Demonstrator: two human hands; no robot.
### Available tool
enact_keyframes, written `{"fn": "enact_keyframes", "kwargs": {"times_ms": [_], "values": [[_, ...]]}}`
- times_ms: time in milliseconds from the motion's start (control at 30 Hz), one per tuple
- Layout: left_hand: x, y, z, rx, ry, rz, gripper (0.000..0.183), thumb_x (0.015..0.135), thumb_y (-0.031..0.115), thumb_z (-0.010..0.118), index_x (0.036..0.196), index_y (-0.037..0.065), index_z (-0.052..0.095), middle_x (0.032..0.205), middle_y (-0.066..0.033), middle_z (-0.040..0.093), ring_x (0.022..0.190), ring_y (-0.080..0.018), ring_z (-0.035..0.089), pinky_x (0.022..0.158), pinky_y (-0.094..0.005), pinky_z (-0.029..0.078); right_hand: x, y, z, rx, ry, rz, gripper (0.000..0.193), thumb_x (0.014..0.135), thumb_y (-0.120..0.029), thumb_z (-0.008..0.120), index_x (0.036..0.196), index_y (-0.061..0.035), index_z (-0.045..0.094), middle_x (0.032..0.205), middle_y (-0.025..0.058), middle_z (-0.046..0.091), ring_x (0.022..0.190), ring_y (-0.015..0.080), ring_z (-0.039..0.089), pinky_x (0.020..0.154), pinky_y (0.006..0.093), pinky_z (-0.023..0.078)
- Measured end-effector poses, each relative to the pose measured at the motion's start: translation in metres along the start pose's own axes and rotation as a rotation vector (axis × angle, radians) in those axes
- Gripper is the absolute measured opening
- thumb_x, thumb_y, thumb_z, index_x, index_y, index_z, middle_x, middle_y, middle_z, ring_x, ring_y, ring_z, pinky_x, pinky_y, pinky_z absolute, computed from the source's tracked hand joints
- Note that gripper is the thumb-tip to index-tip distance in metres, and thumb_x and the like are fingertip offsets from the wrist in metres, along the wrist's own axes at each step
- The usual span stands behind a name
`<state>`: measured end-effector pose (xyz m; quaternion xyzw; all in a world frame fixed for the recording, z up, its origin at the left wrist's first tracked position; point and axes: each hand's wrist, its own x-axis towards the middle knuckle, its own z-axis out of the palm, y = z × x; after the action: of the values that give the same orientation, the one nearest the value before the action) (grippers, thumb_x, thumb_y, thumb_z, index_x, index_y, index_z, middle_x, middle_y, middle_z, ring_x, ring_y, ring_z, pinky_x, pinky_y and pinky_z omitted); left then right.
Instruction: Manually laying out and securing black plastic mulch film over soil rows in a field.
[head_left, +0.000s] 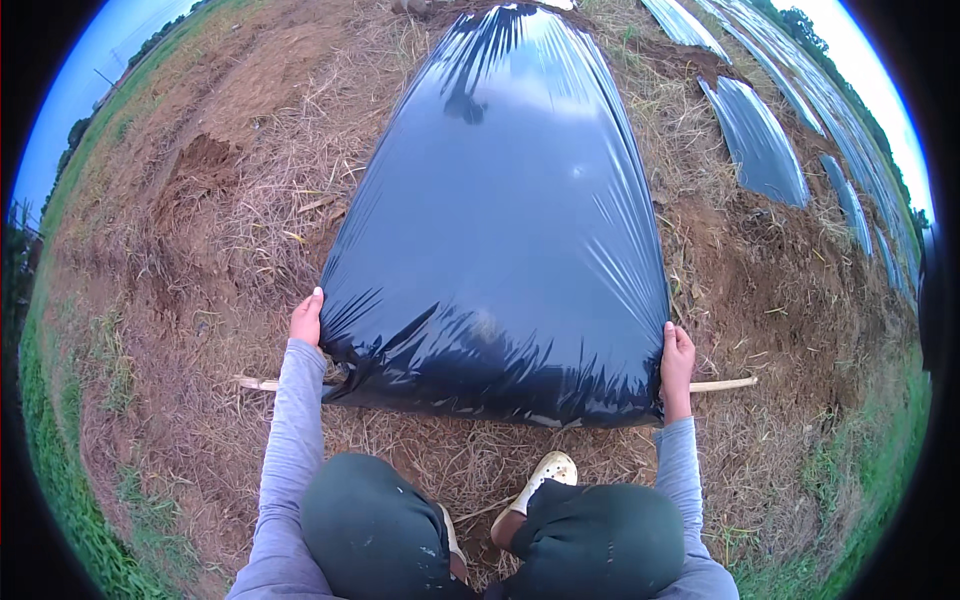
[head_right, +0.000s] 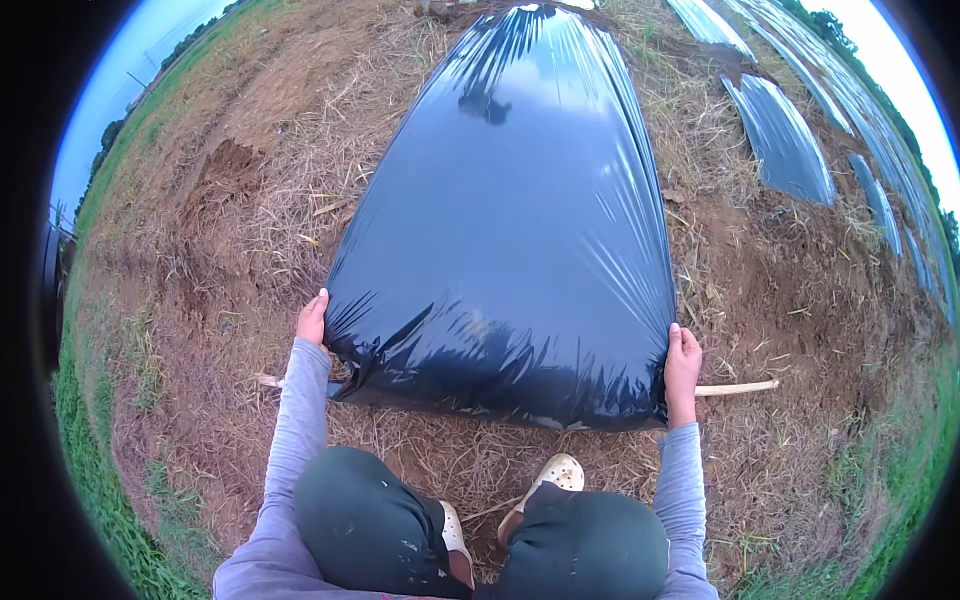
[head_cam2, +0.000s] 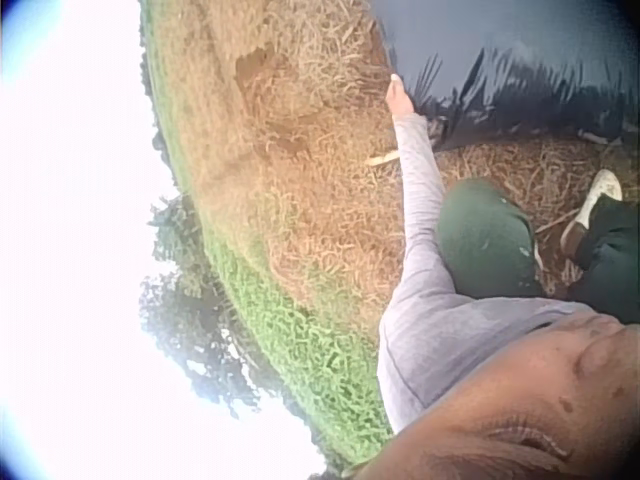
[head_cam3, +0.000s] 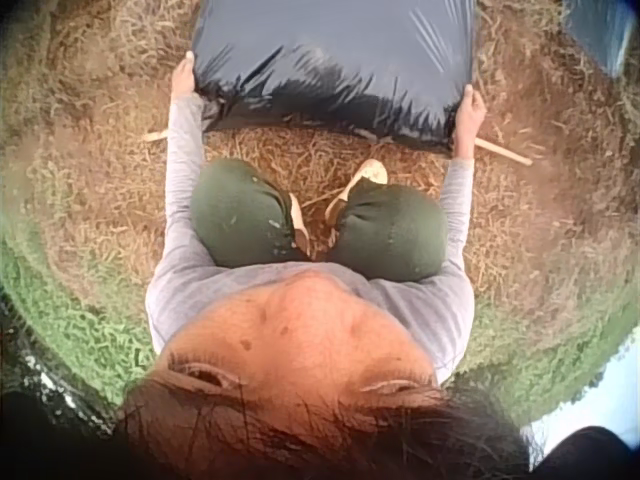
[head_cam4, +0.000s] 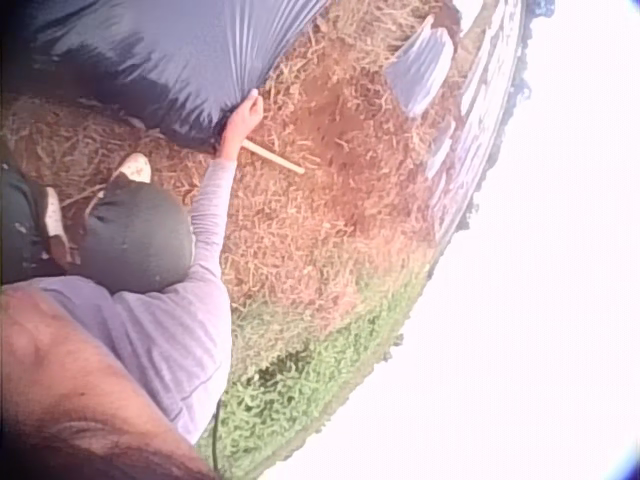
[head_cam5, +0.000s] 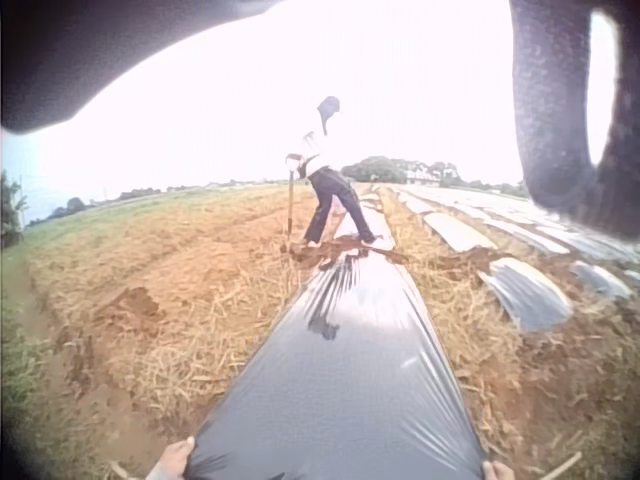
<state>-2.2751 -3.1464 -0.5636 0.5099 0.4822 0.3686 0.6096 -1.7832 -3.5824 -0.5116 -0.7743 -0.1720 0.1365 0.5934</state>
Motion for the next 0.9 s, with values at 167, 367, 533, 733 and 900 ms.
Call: {"fn": "enact_keyframes", "kwargs": {"times_ms": [167, 367, 533, 733, 900], "values": [[-0.012, -0.056, 0.005, 0.630, 0.125, 0.091, 0.051, 0.098, 0.044, 0.048, 0.111, -0.003, 0.063, 0.098, -0.0116, 0.069, 0.093, -0.0171, 0.061, 0.088, -0.0303, 0.045, -0.015, 0.058, 0.015, -0.311, 0.024, -0.102, 0.034, 0.100, -0.023, 0.050, 0.077, 0.0020, 0.047, 0.063, 0.0043, 0.037, 0.065, 0.0087, 0.033, 0.057, 0.0290, 0.034], [-0.023, -0.048, 0.006, 0.539, 0.070, 0.076, 0.049, 0.099, 0.040, 0.048, 0.110, -0.005, 0.064, 0.099, -0.0073, 0.067, 0.091, -0.0129, 0.058, 0.087, -0.0273, 0.044, -0.021, 0.038, 0.017, -0.447, 0.054, -0.145, 0.032, 0.099, -0.021, 0.050, 0.079, 0.0034, 0.045, 0.062, 0.0196, 0.038, 0.056, 0.0224, 0.030, 0.053, 0.0364, 0.034], [-0.037, -0.031, -0.010, 0.310, -0.026, 0.021, 0.046, 0.100, 0.038, 0.049, 0.113, -0.004, 0.063, 0.101, -0.0038, 0.066, 0.090, -0.0098, 0.058, 0.085, -0.0257, 0.045, -0.024, 0.011, 0.001, -0.455, 0.011, -0.189, 0.032, 0.099, -0.019, 0.051, 0.076, 0.0026, 0.045, 0.058, 0.0148, 0.035, 0.053, 0.0164, 0.029, 0.049, 0.0339, 0.029], [-0.030, -0.064, -0.013, 0.458, 0.046, -0.007, 0.047, 0.099, 0.039, 0.049, 0.109, -0.004, 0.065, 0.098, -0.0028, 0.067, 0.089, -0.0092, 0.056, 0.084, -0.0256, 0.045, -0.021, 0.038, 0.016, -0.517, -0.027, -0.115, 0.031, 0.099, -0.019, 0.051, 0.077, 0.0025, 0.046, 0.059, 0.0170, 0.036, 0.054, 0.0201, 0.028, 0.050, 0.0359, 0.030], [-0.007, -0.114, -0.002, 0.543, 0.099, 0.055, 0.044, 0.099, 0.038, 0.048, 0.108, -0.001, 0.065, 0.090, -0.0081, 0.069, 0.085, -0.0124, 0.060, 0.080, -0.0297, 0.047, -0.011, 0.083, 0.048, -0.578, -0.046, -0.176, 0.028, 0.098, -0.020, 0.049, 0.080, 0.0009, 0.048, 0.068, 0.0250, 0.049, 0.063, 0.0448, 0.046, 0.056, 0.0473, 0.034]]}}
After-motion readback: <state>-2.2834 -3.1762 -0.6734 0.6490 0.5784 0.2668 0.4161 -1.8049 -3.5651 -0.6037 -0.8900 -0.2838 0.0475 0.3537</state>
